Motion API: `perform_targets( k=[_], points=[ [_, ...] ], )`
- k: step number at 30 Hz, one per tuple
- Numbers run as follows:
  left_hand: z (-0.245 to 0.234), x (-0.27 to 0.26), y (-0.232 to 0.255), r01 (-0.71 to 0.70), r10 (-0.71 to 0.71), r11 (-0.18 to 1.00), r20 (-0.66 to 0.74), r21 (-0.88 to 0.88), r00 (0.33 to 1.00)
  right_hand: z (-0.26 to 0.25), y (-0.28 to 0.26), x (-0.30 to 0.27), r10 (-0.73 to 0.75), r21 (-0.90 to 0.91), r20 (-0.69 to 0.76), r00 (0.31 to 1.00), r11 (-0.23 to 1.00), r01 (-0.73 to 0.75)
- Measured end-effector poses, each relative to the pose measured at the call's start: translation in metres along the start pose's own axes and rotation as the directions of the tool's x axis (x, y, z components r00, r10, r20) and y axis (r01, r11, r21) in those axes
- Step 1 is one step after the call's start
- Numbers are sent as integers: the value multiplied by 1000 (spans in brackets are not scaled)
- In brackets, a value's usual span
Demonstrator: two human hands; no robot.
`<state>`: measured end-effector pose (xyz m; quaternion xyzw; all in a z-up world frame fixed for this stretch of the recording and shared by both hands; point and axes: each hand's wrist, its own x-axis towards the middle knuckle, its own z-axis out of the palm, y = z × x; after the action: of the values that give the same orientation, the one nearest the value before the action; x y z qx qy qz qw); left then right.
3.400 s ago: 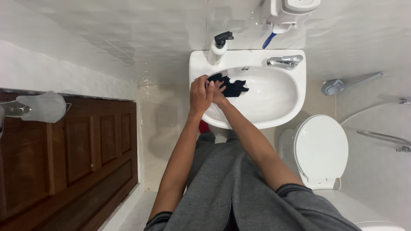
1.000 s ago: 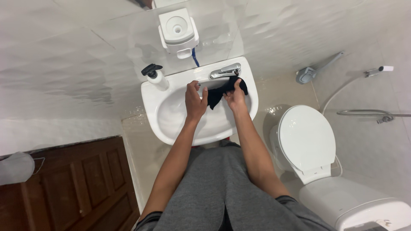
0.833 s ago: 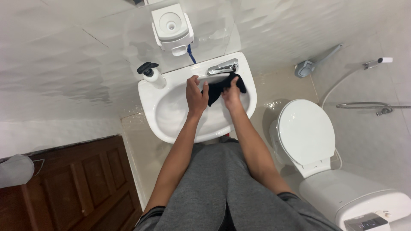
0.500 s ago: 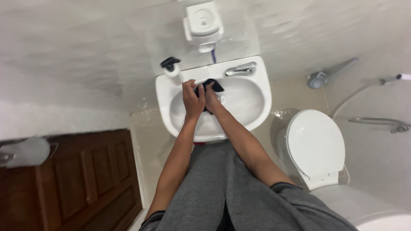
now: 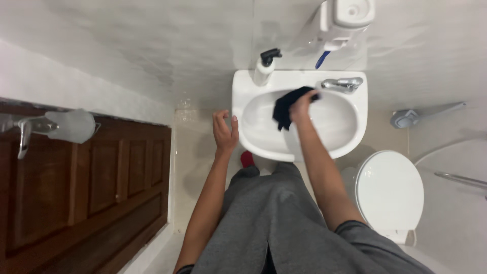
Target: The person cleans a sink basin using a dark cloth, scrubbing the surfaces and moving the cloth around the interior of the bowl.
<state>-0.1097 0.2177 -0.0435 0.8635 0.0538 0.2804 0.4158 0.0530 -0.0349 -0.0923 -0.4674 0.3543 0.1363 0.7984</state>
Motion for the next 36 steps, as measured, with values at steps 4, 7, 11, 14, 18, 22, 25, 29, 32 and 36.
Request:
perform_targets(
  k=[4,7,11,14,18,22,25,29,32,36],
  points=[
    [-9,-7,-6,99,-99,995,50,7,994,-7,-20,-10,-35,8,-214,976,999,37],
    [-1,7,2,144,-144,990,114,2,983,27,25,-13,-38,-213,-113,993,977,13],
    [-1,16,14,179,-167,981,159,-68,973,66,134,-38,-45,-692,335,941,666,278],
    [-5,19,23,209,-192,973,164,-96,968,39,156,-60,224,-819,480,848,463,341],
    [-2,13,34,199,-177,975,187,-103,966,-26,119,-71,544,-871,442,714,69,487],
    [19,2,47,77,-63,996,267,-43,962,-69,72,-57,593,-764,439,674,-149,628],
    [40,-6,57,36,-22,999,406,-26,914,-81,52,-45,381,-767,346,857,-411,493],
    [80,-10,55,-108,57,993,600,49,798,-74,76,-37,304,-735,410,860,-447,509],
    [112,-10,48,-245,28,943,679,227,734,-92,72,-39,513,-814,358,780,-239,530],
    [161,-25,48,-290,102,943,691,161,715,-144,14,-34,579,-759,246,777,-383,526]
  ],
)
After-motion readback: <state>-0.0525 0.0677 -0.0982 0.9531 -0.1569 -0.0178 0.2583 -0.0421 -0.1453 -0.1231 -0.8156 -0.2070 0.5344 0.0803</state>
